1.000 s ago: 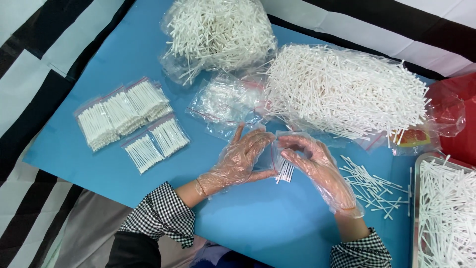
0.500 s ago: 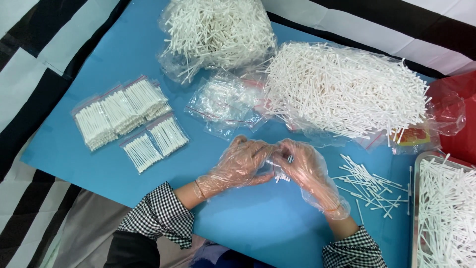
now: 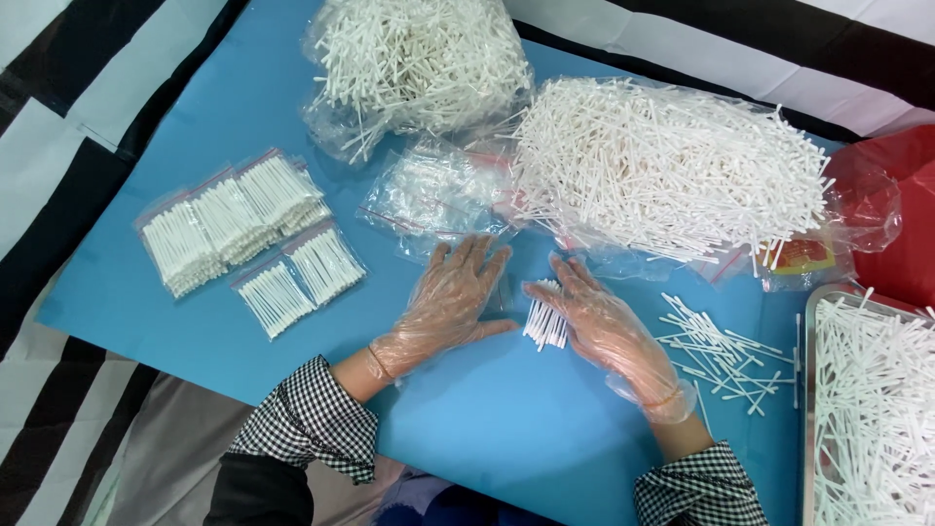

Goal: The person picks up groups of cotton swabs from a large pile, aligns them into a row by hand, and slides them into a small clear plastic bag on a blue table.

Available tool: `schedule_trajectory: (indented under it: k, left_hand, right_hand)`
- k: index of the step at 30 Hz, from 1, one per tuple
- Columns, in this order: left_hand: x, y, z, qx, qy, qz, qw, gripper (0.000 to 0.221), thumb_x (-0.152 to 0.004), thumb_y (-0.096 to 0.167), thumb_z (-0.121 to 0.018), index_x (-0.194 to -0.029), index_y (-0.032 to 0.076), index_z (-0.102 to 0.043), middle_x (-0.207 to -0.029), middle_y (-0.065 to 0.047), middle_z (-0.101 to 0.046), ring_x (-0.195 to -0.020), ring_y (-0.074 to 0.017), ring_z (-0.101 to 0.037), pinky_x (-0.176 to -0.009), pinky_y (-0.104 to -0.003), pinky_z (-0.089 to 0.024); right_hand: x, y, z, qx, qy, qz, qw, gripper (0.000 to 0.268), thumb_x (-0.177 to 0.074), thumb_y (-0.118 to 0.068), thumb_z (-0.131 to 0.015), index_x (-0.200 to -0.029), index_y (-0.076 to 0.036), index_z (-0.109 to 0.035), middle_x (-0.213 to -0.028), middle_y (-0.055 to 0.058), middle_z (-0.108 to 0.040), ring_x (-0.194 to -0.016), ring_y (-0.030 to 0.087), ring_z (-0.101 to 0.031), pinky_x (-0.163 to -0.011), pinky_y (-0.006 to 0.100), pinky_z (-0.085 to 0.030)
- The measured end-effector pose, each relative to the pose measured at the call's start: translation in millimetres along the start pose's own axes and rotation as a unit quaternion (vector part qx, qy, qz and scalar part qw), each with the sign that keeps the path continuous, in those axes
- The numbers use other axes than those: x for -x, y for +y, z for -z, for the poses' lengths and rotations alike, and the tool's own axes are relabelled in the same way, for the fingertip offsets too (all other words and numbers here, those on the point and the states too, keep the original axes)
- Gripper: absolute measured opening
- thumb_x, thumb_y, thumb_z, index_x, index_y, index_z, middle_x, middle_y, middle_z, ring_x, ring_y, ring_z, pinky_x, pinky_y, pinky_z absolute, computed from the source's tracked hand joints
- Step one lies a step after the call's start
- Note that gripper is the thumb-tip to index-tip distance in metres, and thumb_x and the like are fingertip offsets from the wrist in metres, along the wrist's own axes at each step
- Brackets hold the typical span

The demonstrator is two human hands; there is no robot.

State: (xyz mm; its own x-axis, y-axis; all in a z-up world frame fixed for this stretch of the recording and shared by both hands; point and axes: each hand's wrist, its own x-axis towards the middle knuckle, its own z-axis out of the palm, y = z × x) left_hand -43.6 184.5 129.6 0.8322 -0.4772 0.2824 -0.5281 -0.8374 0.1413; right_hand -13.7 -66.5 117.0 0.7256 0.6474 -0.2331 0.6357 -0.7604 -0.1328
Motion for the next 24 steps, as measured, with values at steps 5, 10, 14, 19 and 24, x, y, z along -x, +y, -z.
schedule_trajectory:
  k: [5, 10, 14, 19, 24]
  left_hand:
    - [8, 49, -23, 0.019, 0.120, -0.008, 0.993, 0.081, -0.091, 0.072, -0.051, -0.127, 0.001, -0.063, -0.111, -0.021, -0.064, -0.104, -0.0360, -0.065, -0.079, -0.050, -0.047]
    - [15, 84, -116, -0.009, 0.109, 0.010, 0.994, 0.066, -0.080, 0.058, -0.068, -0.108, -0.002, -0.065, -0.088, -0.016, -0.060, -0.082, -0.0342, -0.059, -0.067, -0.048, -0.041]
    - [15, 96, -170, -0.015, 0.121, 0.048, 0.991, 0.025, -0.086, 0.029, -0.060, -0.087, 0.006, -0.069, -0.075, -0.011, -0.060, -0.074, -0.0293, -0.057, -0.068, -0.044, -0.041]
    - [17, 98, -131, -0.102, 0.071, 0.029, 0.992, 0.024, -0.090, 0.026, -0.059, -0.099, 0.007, -0.071, -0.080, -0.009, -0.067, -0.084, -0.0253, -0.063, -0.081, -0.042, -0.044]
    - [14, 90, -126, 0.020, -0.081, 0.027, 0.996, 0.015, -0.092, 0.018, -0.055, -0.095, 0.007, -0.065, -0.088, -0.011, -0.064, -0.084, -0.0299, -0.059, -0.069, -0.042, -0.043]
  right_hand:
    - [10, 3, -14, -0.025, 0.039, -0.009, 0.999, 0.068, -0.080, 0.001, -0.066, -0.144, -0.019, -0.056, -0.153, 0.019, -0.051, -0.142, 0.040, -0.048, -0.109, 0.049, -0.051]
    - [28, -21, -16, 0.045, 0.140, 0.007, 0.989, 0.043, -0.085, -0.011, -0.058, -0.126, -0.018, -0.069, -0.131, 0.013, -0.068, -0.125, 0.033, -0.064, -0.088, 0.043, -0.061]
    - [23, -25, -55, 0.181, 0.223, 0.006, 0.958, 0.021, -0.092, -0.019, -0.052, -0.100, -0.025, -0.070, -0.102, 0.000, -0.073, -0.103, 0.021, -0.073, -0.070, 0.030, -0.062]
    - [25, -13, -91, 0.243, 0.311, 0.005, 0.919, 0.020, -0.100, -0.017, -0.049, -0.092, -0.013, -0.067, -0.079, 0.008, -0.065, -0.081, 0.025, -0.072, -0.066, 0.037, -0.058]
    - [25, -22, -83, 0.323, 0.259, -0.021, 0.910, 0.021, -0.085, -0.013, -0.052, -0.067, -0.025, -0.051, -0.063, -0.003, -0.050, -0.063, 0.018, -0.055, -0.054, 0.036, -0.043]
